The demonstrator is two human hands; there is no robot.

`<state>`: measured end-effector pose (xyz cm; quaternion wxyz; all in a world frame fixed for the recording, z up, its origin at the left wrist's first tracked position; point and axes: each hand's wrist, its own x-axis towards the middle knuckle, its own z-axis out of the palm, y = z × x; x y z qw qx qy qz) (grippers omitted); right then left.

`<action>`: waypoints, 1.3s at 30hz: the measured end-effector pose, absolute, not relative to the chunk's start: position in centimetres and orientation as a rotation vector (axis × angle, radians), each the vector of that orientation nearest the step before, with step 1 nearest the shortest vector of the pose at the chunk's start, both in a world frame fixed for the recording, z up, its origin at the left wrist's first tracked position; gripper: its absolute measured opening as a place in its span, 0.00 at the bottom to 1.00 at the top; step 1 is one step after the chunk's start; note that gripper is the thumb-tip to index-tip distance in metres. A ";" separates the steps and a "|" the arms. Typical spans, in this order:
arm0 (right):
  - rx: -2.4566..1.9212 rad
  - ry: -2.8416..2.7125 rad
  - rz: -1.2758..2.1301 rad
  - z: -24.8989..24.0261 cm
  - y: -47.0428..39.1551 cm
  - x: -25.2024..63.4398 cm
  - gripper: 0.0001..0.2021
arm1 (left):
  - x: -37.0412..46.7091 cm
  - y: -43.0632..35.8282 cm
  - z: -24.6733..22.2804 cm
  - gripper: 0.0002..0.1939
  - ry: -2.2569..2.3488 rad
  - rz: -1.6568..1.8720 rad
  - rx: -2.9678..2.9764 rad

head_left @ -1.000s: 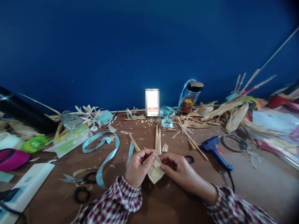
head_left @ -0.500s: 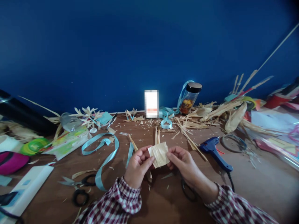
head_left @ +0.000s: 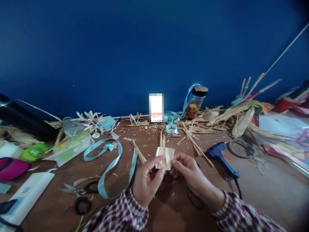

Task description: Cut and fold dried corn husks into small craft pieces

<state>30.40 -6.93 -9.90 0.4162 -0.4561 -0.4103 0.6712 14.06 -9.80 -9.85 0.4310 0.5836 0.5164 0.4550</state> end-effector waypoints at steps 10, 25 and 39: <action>-1.056 -1.411 1.500 -9.8 -6.9 31.0 0.11 | 13.1 -8.9 -9.8 0.08 1.315 1.072 1.340; -1.060 -1.796 1.080 -10.0 -6.6 31.7 0.03 | 12.8 -9.1 -9.8 0.17 1.084 1.055 1.313; -1.075 -1.571 1.198 -9.9 -7.3 30.9 0.03 | 13.8 -9.3 -9.7 0.02 1.346 1.272 1.701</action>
